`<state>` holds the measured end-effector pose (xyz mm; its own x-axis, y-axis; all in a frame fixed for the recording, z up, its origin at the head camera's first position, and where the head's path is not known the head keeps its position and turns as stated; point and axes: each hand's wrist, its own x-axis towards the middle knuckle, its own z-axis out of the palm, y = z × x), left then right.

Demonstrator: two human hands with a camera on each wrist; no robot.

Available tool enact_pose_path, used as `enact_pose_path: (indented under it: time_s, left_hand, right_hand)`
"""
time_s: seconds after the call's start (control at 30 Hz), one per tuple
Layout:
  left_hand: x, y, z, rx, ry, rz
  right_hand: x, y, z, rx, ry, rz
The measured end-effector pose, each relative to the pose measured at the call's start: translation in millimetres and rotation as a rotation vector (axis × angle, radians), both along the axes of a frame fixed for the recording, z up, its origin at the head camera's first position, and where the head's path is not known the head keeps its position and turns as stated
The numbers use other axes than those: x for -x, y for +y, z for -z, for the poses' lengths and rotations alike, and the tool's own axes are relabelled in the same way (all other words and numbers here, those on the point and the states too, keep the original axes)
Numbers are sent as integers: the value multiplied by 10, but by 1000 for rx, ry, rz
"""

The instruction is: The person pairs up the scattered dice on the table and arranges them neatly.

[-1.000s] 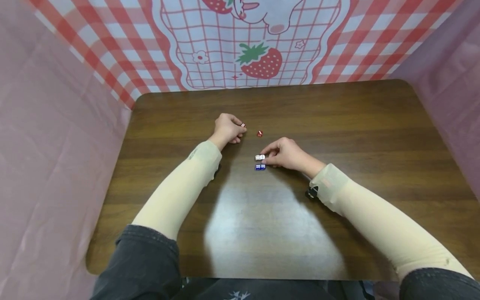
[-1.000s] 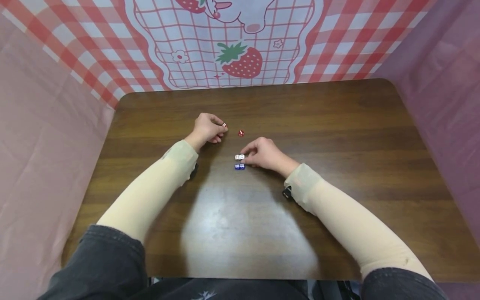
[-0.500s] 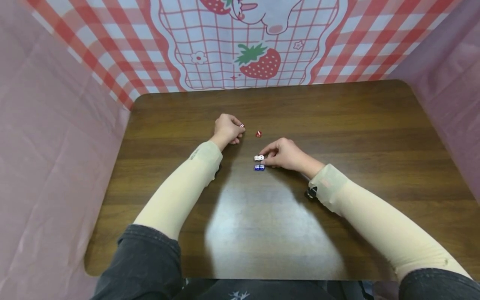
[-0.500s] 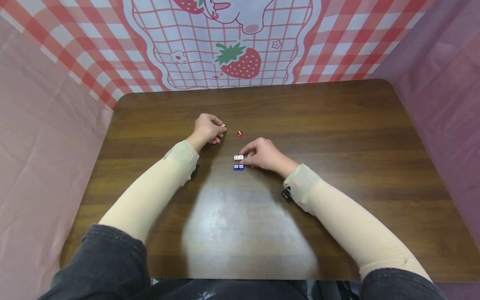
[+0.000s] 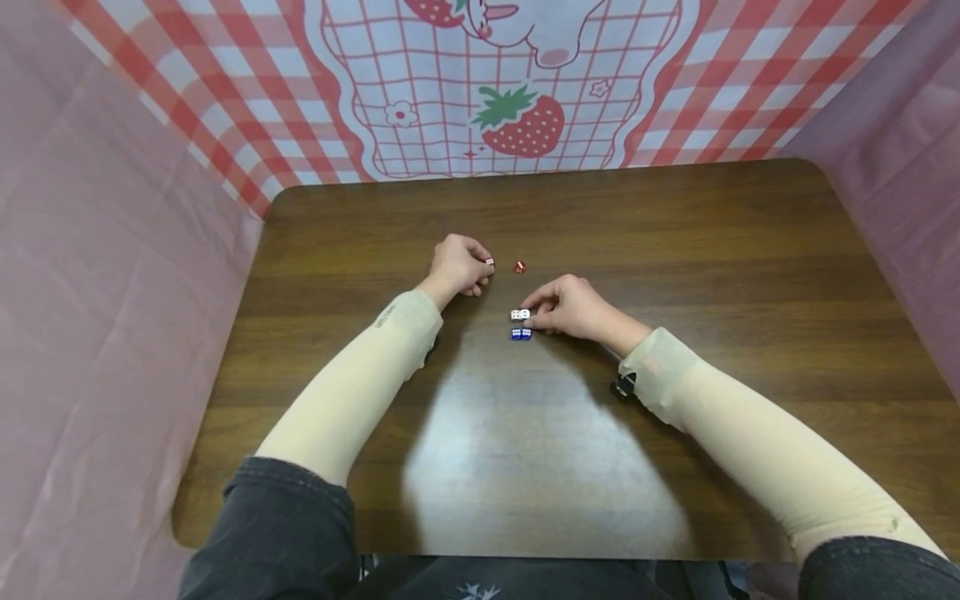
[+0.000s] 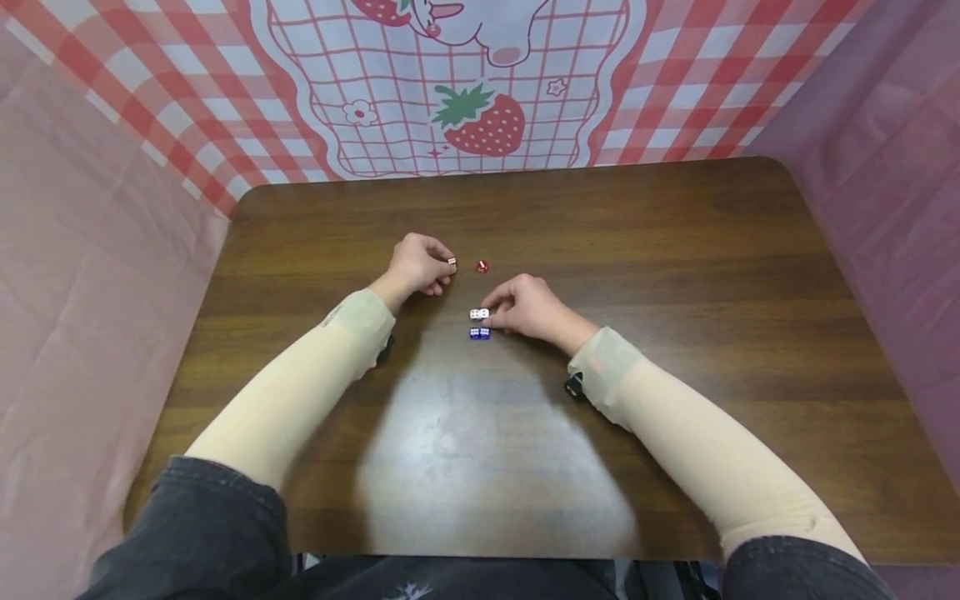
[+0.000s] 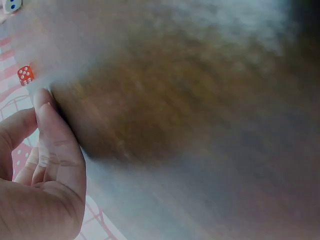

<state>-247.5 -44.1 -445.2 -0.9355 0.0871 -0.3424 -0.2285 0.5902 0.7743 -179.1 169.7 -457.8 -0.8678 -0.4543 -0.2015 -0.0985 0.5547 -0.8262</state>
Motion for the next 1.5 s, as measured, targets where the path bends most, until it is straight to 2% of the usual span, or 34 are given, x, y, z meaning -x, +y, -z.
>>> enact_pose_path:
  time_s: [0.37, 0.6, 0.9, 1.5]
  left_hand:
    - [-89, -25, 7, -67, -19, 43]
    - [-160, -40, -15, -88, -45, 98]
    - [-238, -28, -31, -120, -82, 129]
    - [-330, 54, 0, -34, -12, 177]
  right_hand:
    - [0, -2, 12, -9, 2, 4]
    - [0, -8, -2, -9, 2, 4]
    - [4, 6, 10, 2, 9, -2]
    - [-7, -3, 0, -5, 4, 1]
